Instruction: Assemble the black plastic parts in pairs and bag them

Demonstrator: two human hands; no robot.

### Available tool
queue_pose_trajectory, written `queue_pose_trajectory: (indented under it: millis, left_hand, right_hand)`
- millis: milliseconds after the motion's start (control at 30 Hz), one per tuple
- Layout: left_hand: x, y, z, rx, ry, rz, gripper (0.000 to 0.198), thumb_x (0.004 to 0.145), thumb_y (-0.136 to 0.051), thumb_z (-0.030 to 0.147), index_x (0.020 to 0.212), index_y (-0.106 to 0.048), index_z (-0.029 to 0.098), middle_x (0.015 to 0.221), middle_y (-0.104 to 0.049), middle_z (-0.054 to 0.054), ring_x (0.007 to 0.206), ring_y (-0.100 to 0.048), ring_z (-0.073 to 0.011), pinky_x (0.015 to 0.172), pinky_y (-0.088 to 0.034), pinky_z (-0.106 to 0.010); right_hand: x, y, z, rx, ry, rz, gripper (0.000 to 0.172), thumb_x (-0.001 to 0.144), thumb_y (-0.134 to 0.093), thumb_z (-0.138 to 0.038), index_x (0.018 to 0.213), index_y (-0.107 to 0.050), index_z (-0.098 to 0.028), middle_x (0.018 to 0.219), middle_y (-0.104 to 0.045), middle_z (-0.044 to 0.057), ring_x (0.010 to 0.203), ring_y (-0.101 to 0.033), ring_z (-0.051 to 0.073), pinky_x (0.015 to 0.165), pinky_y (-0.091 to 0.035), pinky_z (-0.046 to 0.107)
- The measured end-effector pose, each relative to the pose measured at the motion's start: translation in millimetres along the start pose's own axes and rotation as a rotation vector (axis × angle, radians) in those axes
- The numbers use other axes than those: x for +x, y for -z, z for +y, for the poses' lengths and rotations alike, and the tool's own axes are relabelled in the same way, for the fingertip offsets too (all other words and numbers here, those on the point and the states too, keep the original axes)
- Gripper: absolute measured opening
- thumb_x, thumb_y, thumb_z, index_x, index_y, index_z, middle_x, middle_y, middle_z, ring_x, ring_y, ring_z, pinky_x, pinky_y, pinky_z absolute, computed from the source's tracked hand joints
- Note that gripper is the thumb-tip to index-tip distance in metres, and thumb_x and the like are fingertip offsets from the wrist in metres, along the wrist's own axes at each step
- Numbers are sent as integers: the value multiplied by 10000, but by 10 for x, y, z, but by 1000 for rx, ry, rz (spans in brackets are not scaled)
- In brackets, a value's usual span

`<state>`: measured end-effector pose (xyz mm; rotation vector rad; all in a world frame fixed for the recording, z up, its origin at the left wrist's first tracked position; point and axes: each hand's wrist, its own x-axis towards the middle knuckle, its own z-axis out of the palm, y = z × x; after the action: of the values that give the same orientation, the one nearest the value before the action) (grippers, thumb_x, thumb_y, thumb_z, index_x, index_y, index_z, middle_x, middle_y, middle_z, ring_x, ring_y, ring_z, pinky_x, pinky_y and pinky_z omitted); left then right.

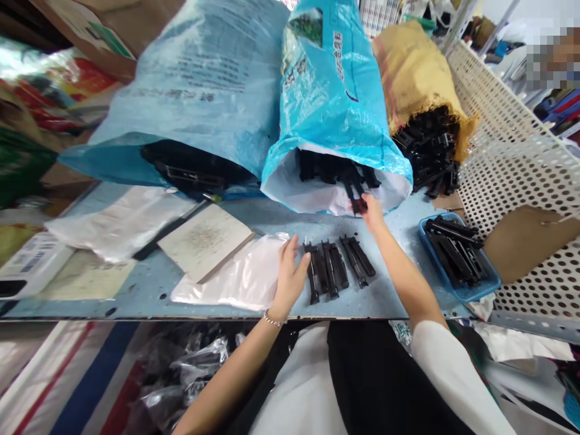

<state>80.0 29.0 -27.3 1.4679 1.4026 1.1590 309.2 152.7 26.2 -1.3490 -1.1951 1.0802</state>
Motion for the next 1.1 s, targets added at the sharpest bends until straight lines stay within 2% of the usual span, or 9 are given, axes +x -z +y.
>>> queue_pose_trajectory:
  millis: [133, 233, 333, 467, 567, 700, 867, 967, 1100]
  left_hand:
    - [124, -27, 348, -409, 40, -159, 670, 993, -395, 645, 1544, -337, 268, 1432, -569, -141, 1303, -585, -264, 1079, -506, -444]
    - [98, -13, 540, -502, 126, -196, 666, 995, -347, 674, 1489, -411, 231, 1314, -658, -135, 1218, -649, -280, 1003, -563, -445]
    - [-16, 77, 652, -370, 86, -172, 753, 946, -485, 685, 1516, -389, 202, 1490, -547, -145, 1390, -521, -307, 1137, -466, -443]
    - [-172, 175, 726, -252, 89, -292, 818, 975, -453, 648, 1612, -223, 190, 1613, -416, -142, 1452, -450, -321, 1171, -427, -443]
    - [-186, 208, 709, -198, 51, -300, 800, 988, -460, 608, 1630, -175, 224, 1641, -378, -123, 1464, -439, -317, 1203, -385, -465]
    - [-63, 285, 620, -179, 8, -155, 758, 966, -505, 622, 1593, -291, 256, 1651, -361, -96, 1522, -344, -306, 1244, -329, -452]
    - [37, 328, 626, -363, 204, -143, 688, 967, -483, 649, 1528, -377, 265, 1276, -675, -102, 1065, -713, -268, 869, -622, -398]
    - [17, 281, 655, -418, 277, -198, 669, 937, -543, 647, 1461, -450, 241, 1149, -699, -92, 856, -721, -221, 649, -615, -321]
    - [13, 331, 540, -342, 269, -198, 573, 951, -531, 613, 1349, -548, 201, 1092, -713, -96, 925, -712, -246, 737, -621, -358]
  right_hand:
    - [-928, -242, -25, 316, -300, -451, 535, 936, -373, -676, 920, -602, -193, 770, -675, 63, 693, -645, 218, 621, -564, 367]
    - [-1265, -277, -175, 31, -109, -398, 479, 979, -404, -641, 944, -614, -211, 847, -658, 50, 758, -633, 204, 715, -567, 379]
    - [-1171, -162, -374, -500, 366, -172, 421, 988, -469, -603, 1024, -605, -207, 972, -640, 84, 901, -596, 234, 849, -525, 419]
    - [-923, -122, -525, -794, 738, -330, 424, 1024, -403, -565, 926, -594, -199, 891, -615, 100, 867, -559, 249, 789, -495, 408]
    - [-942, -256, -524, -675, 587, -410, 452, 1069, -281, -526, 876, -540, -209, 770, -572, 39, 735, -553, 199, 687, -479, 344]
    - [-1191, -409, -459, -550, 293, -519, 522, 1093, -139, -496, 874, -515, -207, 684, -544, -9, 599, -531, 149, 580, -441, 287]
    - [-1515, -422, -300, -943, 731, -631, 384, 1035, -468, -504, 983, -635, -162, 886, -679, 110, 817, -603, 225, 688, -448, 344]
    - [-1590, -432, -164, -1008, 879, -664, 359, 1045, -464, -451, 956, -666, -168, 831, -687, 110, 752, -588, 216, 635, -414, 336]
    - [-1488, -510, -24, -888, 885, -774, 475, 1021, -441, -575, 837, -665, -199, 768, -683, 91, 662, -556, 190, 590, -374, 316]
